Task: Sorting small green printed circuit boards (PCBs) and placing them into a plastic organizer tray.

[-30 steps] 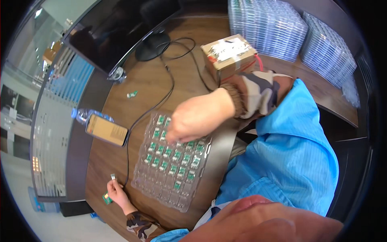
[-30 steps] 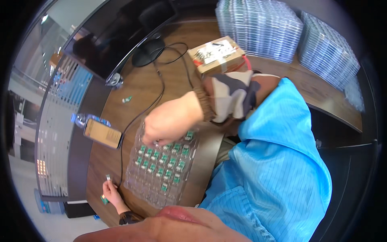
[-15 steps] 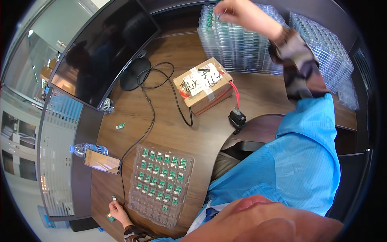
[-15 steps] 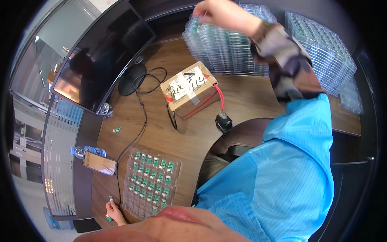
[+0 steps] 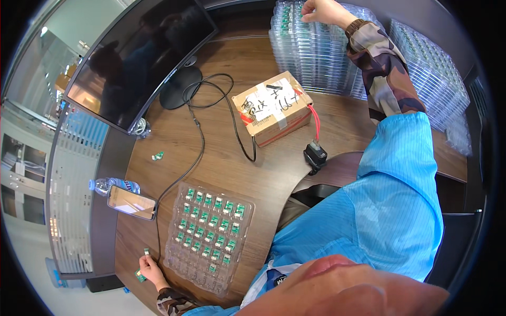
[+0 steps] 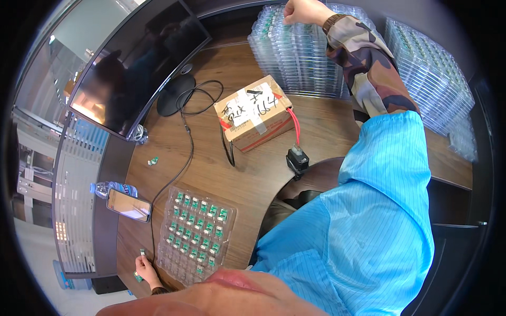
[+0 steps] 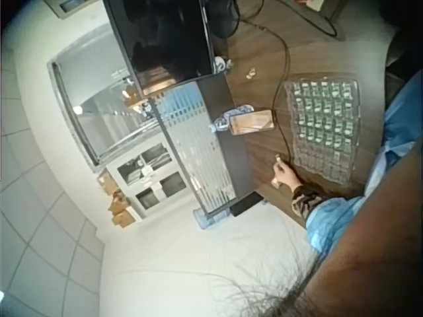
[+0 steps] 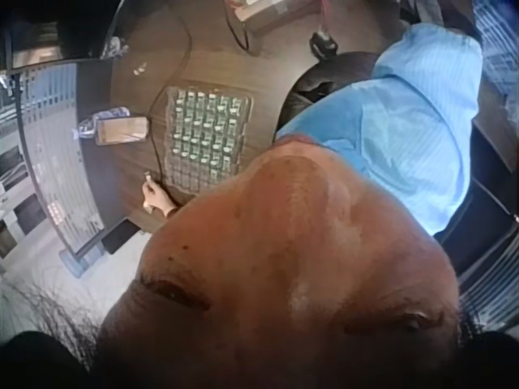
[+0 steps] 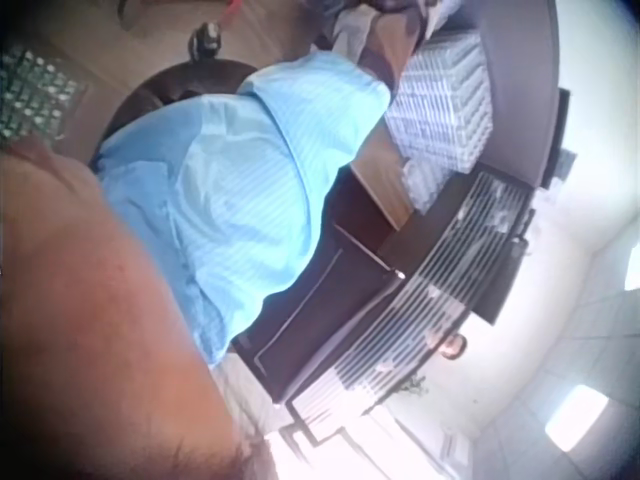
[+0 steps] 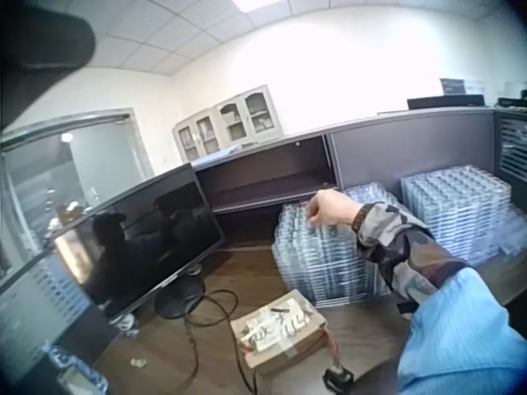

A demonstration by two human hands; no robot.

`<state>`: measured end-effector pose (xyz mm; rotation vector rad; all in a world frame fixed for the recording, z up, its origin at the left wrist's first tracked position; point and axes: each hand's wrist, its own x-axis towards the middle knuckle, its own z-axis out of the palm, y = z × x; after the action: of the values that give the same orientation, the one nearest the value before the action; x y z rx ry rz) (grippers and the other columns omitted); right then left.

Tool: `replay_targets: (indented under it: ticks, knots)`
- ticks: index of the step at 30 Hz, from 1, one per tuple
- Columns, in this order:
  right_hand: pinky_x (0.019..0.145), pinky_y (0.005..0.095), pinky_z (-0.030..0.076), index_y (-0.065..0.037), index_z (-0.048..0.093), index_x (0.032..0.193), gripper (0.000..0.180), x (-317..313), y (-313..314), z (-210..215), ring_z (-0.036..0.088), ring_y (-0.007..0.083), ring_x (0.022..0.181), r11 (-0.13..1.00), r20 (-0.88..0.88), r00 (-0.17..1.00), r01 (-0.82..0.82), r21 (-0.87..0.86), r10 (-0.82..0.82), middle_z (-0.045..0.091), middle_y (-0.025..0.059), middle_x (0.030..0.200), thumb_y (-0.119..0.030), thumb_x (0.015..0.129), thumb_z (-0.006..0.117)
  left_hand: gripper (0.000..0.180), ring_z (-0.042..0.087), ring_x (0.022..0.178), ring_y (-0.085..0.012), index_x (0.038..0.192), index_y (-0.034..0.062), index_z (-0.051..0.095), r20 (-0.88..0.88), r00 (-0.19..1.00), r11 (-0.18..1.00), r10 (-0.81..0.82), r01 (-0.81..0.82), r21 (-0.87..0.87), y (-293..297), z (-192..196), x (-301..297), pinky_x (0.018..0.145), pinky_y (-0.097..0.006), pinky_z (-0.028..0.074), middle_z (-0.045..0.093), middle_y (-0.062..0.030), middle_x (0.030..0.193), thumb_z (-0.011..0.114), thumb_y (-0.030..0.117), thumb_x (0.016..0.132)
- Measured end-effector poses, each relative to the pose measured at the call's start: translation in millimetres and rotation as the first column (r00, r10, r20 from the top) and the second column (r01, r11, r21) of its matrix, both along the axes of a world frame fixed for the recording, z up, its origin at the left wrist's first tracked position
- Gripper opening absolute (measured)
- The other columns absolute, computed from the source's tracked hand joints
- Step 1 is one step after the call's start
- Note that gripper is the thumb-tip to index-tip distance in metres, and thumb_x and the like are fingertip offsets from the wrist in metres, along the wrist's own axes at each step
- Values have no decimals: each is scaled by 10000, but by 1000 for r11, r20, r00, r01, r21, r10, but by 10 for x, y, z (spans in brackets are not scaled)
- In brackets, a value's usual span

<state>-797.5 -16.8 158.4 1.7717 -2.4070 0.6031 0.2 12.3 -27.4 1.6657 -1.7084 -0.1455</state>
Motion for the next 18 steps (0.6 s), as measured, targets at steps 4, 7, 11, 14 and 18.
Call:
replay_targets:
  ticks: [4, 7, 11, 14, 18]
  knots:
    - [602, 292, 468, -59, 679, 816, 162, -87, -56, -63, 575, 179, 579, 1000, -14, 1000, -26, 1, 26, 645, 37, 667, -160, 694, 644, 179, 400, 568, -129, 761, 20, 553, 45, 999, 1000, 15, -14, -6, 26, 27, -29, 556, -242, 373, 509, -23, 633, 515, 167, 854]
    - [605, 305, 468, -36, 673, 855, 205, -148, -182, -198, 576, 200, 591, 977, -37, 983, -180, -112, 177, 651, 62, 693, -183, 723, 619, 158, 407, 563, -131, 776, 25, 546, 127, 992, 1000, 21, -21, -4, 115, 58, 51, 552, -249, 383, 506, -31, 640, 504, 153, 859]
    - [726, 258, 480, -81, 576, 1141, 326, 275, 183, -25, 592, 133, 804, 996, -156, 986, 41, -77, -53, 621, 71, 977, -274, 881, 535, 137, 425, 574, -125, 853, 30, 582, -3, 1000, 999, 6, -6, 48, 79, 85, -94, 550, -245, 385, 536, -27, 673, 510, 147, 856]
    - [736, 230, 478, -139, 549, 1198, 354, 389, 363, 55, 594, 134, 867, 968, 152, 988, 48, -247, -11, 613, 68, 1031, -330, 902, 513, 138, 424, 554, -126, 844, 44, 594, 12, 1000, 999, -15, 16, -30, -37, -21, -42, 524, -245, 373, 524, -7, 638, 537, 170, 836]
    - [894, 314, 440, -117, 538, 1199, 357, 1402, 543, 179, 553, 200, 1012, 947, 934, -171, 134, -292, 313, 563, 99, 1132, -327, 915, 487, 149, 441, 512, -159, 798, 53, 600, 75, 994, 997, 83, -81, -19, 56, 6, -30, 507, -269, 391, 527, -18, 595, 571, 197, 820]
